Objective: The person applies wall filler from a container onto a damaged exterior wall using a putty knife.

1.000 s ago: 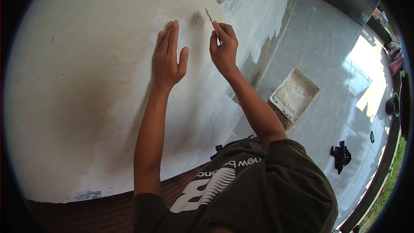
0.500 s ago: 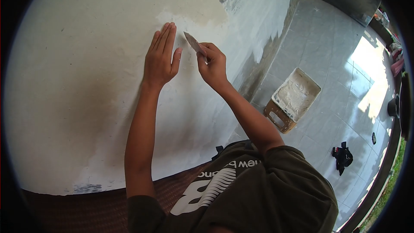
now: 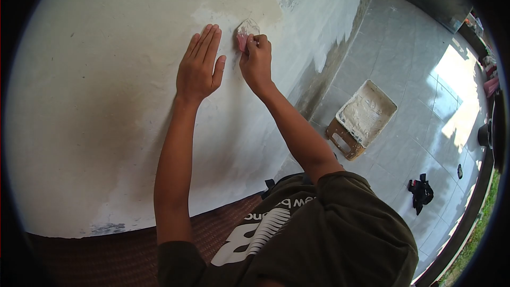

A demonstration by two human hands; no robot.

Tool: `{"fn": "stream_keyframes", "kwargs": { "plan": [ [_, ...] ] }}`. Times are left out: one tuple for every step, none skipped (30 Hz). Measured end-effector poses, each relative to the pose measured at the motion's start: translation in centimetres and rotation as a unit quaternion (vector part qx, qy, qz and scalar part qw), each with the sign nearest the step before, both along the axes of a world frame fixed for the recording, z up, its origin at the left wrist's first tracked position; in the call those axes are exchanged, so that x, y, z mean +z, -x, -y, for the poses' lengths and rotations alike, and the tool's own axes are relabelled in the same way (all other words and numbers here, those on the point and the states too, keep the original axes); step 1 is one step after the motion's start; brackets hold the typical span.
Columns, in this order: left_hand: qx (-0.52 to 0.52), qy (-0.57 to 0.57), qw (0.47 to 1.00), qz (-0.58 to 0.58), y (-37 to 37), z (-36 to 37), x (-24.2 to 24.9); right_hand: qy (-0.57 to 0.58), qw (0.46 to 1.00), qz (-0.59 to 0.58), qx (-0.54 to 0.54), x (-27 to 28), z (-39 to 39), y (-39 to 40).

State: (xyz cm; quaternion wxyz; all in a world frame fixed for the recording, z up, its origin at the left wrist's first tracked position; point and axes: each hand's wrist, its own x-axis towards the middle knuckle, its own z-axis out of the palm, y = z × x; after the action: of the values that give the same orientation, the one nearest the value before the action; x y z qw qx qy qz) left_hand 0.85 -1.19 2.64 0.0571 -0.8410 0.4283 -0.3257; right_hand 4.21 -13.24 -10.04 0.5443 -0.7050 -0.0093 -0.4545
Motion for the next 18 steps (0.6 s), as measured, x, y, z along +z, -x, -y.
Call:
{"fn": "stream_keyframes", "kwargs": {
  "plan": [
    [-0.002,-0.001,1.0,0.002,0.0,-0.1,0.0,-0.004,1.0,-0.004,0.006,-0.1,-0.5,0.8],
    [-0.007,-0.002,1.0,0.005,0.0,0.0,0.0,-0.008,1.0,-0.004,0.013,0.1,-0.5,1.8],
    [-0.009,-0.002,1.0,0.004,0.0,0.1,0.0,-0.008,1.0,-0.005,0.011,0.2,-0.3,3.0],
    [-0.006,-0.004,1.0,0.006,0.0,0.1,0.0,-0.059,0.995,-0.031,0.073,0.4,0.1,4.2],
    [-0.004,-0.005,1.0,0.008,0.1,0.2,0.1,-0.109,0.983,-0.056,0.134,0.7,0.6,4.9],
    [-0.006,-0.004,1.0,0.008,0.1,0.2,0.1,-0.207,0.965,-0.026,0.161,1.2,1.4,5.0],
    [-0.005,-0.006,1.0,0.007,0.1,0.2,0.1,-0.153,0.982,-0.019,0.109,1.0,2.8,4.5],
    [-0.002,-0.006,1.0,0.009,0.1,0.1,0.1,-0.164,0.983,-0.012,0.079,1.4,3.8,3.8],
    [-0.001,-0.005,1.0,0.008,0.1,0.1,0.0,-0.176,0.983,-0.006,0.049,1.8,4.6,3.1],
    [-0.001,-0.005,1.0,0.008,0.1,0.0,-0.1,-0.166,0.985,-0.01,0.035,1.8,5.2,2.1],
    [-0.002,-0.006,1.0,0.009,0.1,0.0,0.0,-0.157,0.987,-0.013,0.021,1.8,5.6,1.0],
    [-0.002,-0.006,1.0,0.009,0.1,0.1,0.0,-0.126,0.992,0.0,-0.009,1.4,5.6,-0.3],
    [0.003,-0.011,1.0,0.013,0.1,0.1,0.1,-0.125,0.992,0.001,-0.009,0.8,5.4,-1.3],
    [0.007,-0.016,1.0,0.017,0.1,0.1,0.1,-0.083,0.996,0.0,-0.032,0.4,4.9,-2.0],
    [0.007,-0.016,1.0,0.017,0.1,0.2,0.1,-0.04,0.998,-0.001,-0.055,0.0,4.3,-2.7],
    [0.005,-0.016,1.0,0.017,0.1,0.1,0.1,-0.027,0.996,0.019,-0.077,-0.1,3.1,-2.8],
    [0.003,-0.016,1.0,0.015,0.1,0.1,0.1,0.003,0.997,0.008,-0.074,0.0,2.1,-2.2],
    [0.003,-0.016,1.0,0.013,0.0,0.1,0.1,0.016,0.998,0.004,-0.064,0.0,1.1,-1.4]
  ]
}}
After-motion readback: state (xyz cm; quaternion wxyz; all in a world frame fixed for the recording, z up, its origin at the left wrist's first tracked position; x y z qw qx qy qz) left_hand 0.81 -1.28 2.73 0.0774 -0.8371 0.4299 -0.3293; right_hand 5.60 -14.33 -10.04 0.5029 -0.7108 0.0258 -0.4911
